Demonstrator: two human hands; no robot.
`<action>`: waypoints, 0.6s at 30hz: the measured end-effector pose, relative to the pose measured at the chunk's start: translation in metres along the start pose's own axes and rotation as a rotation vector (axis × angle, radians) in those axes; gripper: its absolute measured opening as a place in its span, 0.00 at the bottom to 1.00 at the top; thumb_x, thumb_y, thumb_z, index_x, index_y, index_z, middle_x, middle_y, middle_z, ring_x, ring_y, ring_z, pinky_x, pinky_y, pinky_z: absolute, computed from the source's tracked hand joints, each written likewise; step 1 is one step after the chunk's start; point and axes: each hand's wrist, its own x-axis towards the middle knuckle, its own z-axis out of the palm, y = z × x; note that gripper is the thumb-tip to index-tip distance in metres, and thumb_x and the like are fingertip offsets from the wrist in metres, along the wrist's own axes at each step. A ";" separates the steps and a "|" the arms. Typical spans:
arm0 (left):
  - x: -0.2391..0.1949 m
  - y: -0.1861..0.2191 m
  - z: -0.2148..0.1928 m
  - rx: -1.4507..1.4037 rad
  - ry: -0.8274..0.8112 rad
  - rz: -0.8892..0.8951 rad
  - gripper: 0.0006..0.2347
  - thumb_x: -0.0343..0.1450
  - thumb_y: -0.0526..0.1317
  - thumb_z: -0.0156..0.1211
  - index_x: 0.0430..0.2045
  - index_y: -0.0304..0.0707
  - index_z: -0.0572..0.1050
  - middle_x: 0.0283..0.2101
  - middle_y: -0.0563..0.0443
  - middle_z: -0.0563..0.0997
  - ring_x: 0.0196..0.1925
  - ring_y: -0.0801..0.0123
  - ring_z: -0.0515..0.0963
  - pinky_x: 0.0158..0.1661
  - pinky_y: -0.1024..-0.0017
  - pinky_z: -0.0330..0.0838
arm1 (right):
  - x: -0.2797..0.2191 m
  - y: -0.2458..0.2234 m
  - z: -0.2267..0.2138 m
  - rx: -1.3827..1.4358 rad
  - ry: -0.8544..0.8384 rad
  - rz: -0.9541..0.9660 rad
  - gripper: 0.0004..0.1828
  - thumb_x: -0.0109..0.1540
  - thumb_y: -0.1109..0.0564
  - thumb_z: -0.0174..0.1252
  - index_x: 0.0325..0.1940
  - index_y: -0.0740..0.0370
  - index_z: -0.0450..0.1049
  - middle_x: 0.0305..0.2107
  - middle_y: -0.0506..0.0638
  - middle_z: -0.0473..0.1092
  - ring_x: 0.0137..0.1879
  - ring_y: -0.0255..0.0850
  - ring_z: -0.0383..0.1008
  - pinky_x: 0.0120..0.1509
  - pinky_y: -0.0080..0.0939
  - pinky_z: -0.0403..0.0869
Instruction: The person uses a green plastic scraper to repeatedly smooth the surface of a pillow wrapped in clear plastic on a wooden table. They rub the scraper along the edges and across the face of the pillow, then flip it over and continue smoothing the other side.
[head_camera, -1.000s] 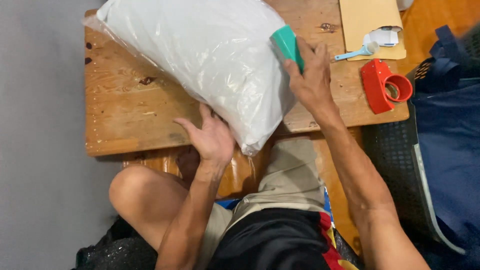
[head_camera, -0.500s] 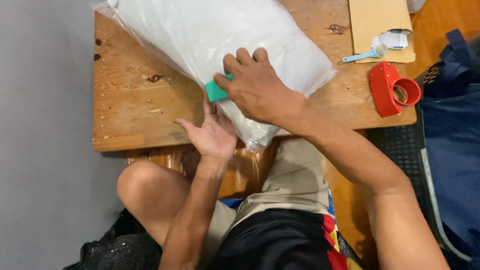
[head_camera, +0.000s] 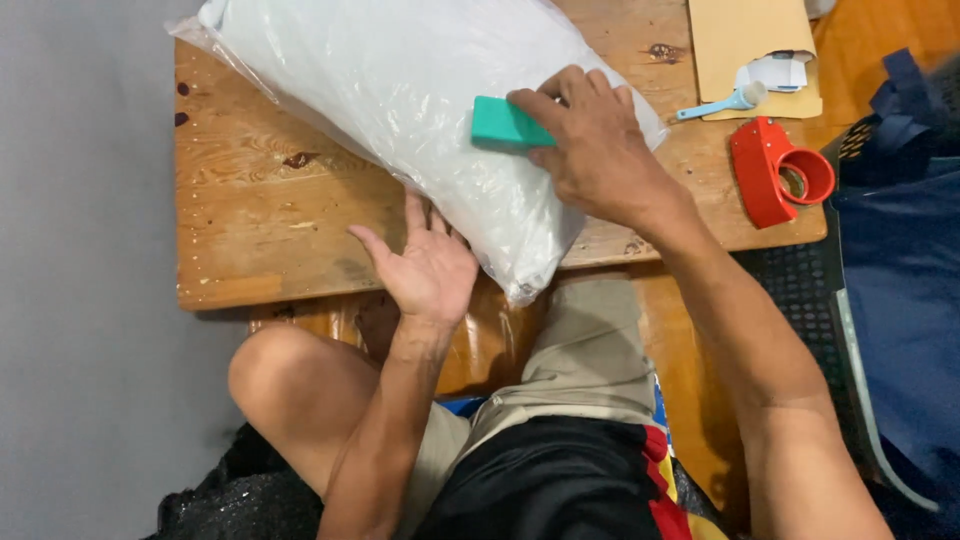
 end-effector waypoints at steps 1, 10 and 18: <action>-0.002 0.000 0.002 0.005 -0.003 -0.003 0.41 0.60 0.78 0.45 0.66 0.62 0.63 0.68 0.56 0.63 0.72 0.59 0.62 0.74 0.46 0.49 | -0.012 -0.013 0.000 0.000 0.004 0.005 0.27 0.62 0.55 0.64 0.66 0.52 0.68 0.49 0.54 0.62 0.51 0.54 0.64 0.51 0.54 0.62; -0.002 -0.011 0.006 0.131 0.039 0.058 0.44 0.61 0.72 0.57 0.73 0.66 0.49 0.73 0.54 0.54 0.75 0.57 0.57 0.75 0.49 0.48 | -0.118 -0.072 -0.034 0.629 -0.455 -0.364 0.24 0.61 0.59 0.57 0.63 0.60 0.69 0.44 0.59 0.67 0.46 0.60 0.68 0.47 0.56 0.65; -0.029 -0.047 0.006 0.696 0.297 -0.034 0.31 0.64 0.48 0.74 0.57 0.28 0.67 0.45 0.38 0.78 0.45 0.60 0.81 0.44 0.63 0.81 | -0.134 -0.066 0.080 0.764 0.365 0.050 0.28 0.60 0.53 0.67 0.64 0.59 0.73 0.51 0.56 0.65 0.55 0.51 0.70 0.61 0.49 0.71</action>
